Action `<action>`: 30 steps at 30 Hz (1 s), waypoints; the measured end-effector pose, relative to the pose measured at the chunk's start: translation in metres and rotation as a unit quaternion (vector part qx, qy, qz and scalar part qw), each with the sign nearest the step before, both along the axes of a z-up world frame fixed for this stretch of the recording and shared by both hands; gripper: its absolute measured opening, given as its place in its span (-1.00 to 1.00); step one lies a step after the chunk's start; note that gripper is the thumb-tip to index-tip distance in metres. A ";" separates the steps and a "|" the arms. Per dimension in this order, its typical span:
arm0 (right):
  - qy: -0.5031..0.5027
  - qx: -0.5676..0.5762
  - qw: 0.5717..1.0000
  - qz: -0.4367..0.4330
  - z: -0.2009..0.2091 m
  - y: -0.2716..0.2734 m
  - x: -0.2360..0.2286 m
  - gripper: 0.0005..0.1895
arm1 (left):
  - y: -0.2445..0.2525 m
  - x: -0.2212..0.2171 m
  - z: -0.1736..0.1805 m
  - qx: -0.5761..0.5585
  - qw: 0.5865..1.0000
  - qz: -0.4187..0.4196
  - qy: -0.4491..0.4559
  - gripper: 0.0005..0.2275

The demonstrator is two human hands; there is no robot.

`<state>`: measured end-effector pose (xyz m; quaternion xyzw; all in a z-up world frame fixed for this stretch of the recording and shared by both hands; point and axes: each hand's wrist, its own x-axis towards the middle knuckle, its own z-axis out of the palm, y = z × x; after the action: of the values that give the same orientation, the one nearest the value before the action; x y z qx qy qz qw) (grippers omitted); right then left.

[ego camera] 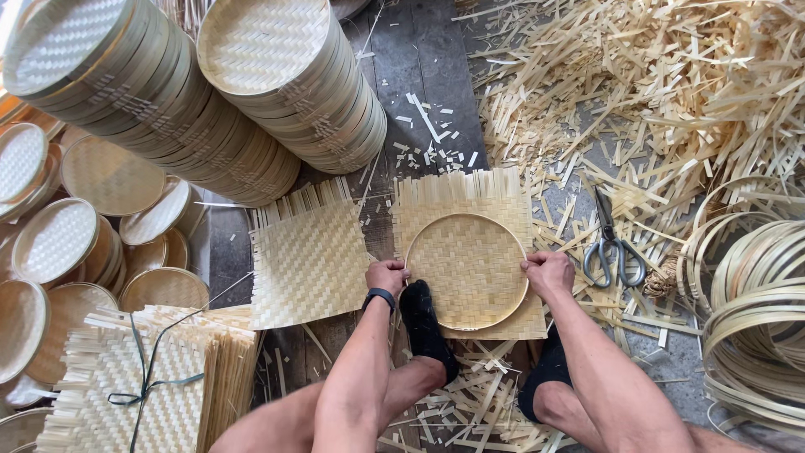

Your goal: The person constructs bamboo trays by weaving strips onto circular frames, trimming excess material with shears, and assembling the components by hand.

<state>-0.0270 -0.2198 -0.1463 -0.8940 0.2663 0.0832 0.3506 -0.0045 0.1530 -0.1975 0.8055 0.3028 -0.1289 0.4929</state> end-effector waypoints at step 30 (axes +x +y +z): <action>-0.032 0.091 0.993 0.062 0.026 -0.014 0.000 -0.81 | 0.003 -0.014 0.029 -0.050 0.998 0.003 -0.045 -0.82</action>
<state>-0.0275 -0.2334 -0.1199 -0.8753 0.1902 0.1001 0.4332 -0.0185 0.1557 -0.1688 0.7841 0.2756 -0.1057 0.5459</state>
